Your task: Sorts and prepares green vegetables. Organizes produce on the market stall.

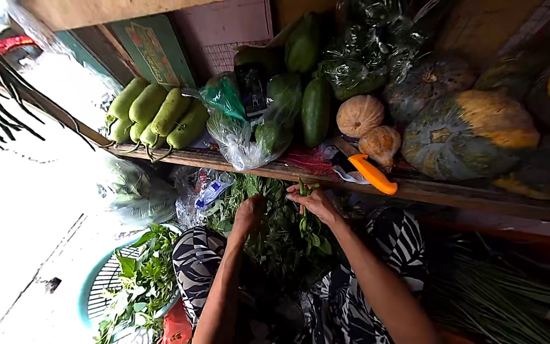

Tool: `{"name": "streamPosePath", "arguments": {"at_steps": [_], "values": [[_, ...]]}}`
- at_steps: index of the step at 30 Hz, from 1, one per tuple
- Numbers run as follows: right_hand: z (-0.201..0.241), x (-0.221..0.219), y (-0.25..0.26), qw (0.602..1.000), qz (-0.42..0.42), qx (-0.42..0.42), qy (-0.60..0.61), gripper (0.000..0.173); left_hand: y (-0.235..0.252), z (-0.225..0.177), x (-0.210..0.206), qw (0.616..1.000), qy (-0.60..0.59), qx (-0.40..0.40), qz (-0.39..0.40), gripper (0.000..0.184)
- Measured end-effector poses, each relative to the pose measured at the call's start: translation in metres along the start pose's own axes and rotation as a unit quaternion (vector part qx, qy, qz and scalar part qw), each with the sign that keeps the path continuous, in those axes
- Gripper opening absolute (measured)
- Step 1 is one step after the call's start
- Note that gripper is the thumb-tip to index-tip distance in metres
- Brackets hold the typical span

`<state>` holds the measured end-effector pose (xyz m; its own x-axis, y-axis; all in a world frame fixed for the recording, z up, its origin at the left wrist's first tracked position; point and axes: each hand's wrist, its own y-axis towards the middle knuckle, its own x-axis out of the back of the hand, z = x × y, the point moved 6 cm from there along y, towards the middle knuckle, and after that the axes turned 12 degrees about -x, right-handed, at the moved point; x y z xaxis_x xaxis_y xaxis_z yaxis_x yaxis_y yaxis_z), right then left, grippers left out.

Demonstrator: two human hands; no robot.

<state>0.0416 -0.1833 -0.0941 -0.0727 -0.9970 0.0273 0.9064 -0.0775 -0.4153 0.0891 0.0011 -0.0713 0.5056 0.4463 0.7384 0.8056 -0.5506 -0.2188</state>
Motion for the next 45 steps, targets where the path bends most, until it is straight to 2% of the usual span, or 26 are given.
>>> {"name": "streamPosePath", "arguments": {"at_steps": [2,4,7,10,15,19,22,25,27,30,32,35,37,41,43,45], "values": [[-0.002,-0.011,0.000,0.999,0.020,0.021,0.030,0.031,-0.003,-0.019,0.006,0.991,-0.069,-0.110,-0.029,0.031],[-0.001,-0.017,-0.002,0.997,0.016,0.033,0.064,0.028,-0.001,-0.037,0.006,0.981,-0.067,-0.176,-0.054,0.030],[0.001,-0.012,-0.003,0.994,-0.008,0.038,0.100,0.010,0.011,-0.041,0.001,0.975,-0.051,-0.208,-0.061,0.029],[-0.003,-0.001,0.000,0.994,-0.025,0.026,0.099,0.008,0.020,-0.038,-0.006,0.968,-0.068,-0.233,-0.065,0.025],[0.003,0.011,-0.003,0.999,-0.041,0.033,-0.015,0.013,0.029,-0.040,-0.018,0.978,-0.106,-0.180,-0.009,0.027],[0.005,0.020,-0.006,0.985,-0.110,0.035,-0.129,0.026,0.030,-0.032,-0.020,0.990,-0.083,-0.113,0.010,0.029],[0.003,0.042,-0.005,0.979,-0.179,0.053,-0.079,0.022,0.028,-0.015,-0.016,0.982,-0.174,-0.075,-0.001,0.027],[0.003,0.041,-0.003,0.990,-0.129,0.061,-0.002,0.035,0.029,-0.008,-0.013,0.941,-0.322,-0.096,-0.036,0.017],[0.000,0.031,-0.003,0.993,-0.087,0.052,0.059,0.038,0.028,-0.009,-0.015,0.924,-0.361,-0.110,-0.053,0.015],[-0.002,0.021,-0.004,0.987,-0.046,0.027,0.149,0.014,0.022,-0.023,-0.023,0.920,-0.356,-0.146,-0.076,0.013],[-0.001,0.017,-0.002,0.982,-0.026,0.028,0.187,0.009,0.020,-0.032,-0.034,0.912,-0.360,-0.173,-0.093,0.014],[-0.001,0.014,0.001,0.976,-0.020,0.048,0.212,0.015,0.019,-0.036,-0.051,0.899,-0.379,-0.182,-0.122,0.013],[-0.003,0.014,0.002,0.977,-0.035,0.051,0.206,0.016,0.018,-0.036,-0.059,0.906,-0.360,-0.174,-0.138,0.015],[-0.011,0.009,0.004,0.977,-0.075,0.039,0.194,0.015,0.012,-0.041,-0.061,0.932,-0.238,-0.204,-0.181,0.016],[-0.013,0.007,0.004,0.978,-0.094,0.019,0.187,0.012,0.008,-0.046,-0.060,0.926,-0.167,-0.255,-0.223,0.015],[-0.015,0.007,0.004,0.978,-0.101,-0.004,0.181,0.015,0.006,-0.047,-0.061,0.919,-0.146,-0.277,-0.240,0.014]]}}
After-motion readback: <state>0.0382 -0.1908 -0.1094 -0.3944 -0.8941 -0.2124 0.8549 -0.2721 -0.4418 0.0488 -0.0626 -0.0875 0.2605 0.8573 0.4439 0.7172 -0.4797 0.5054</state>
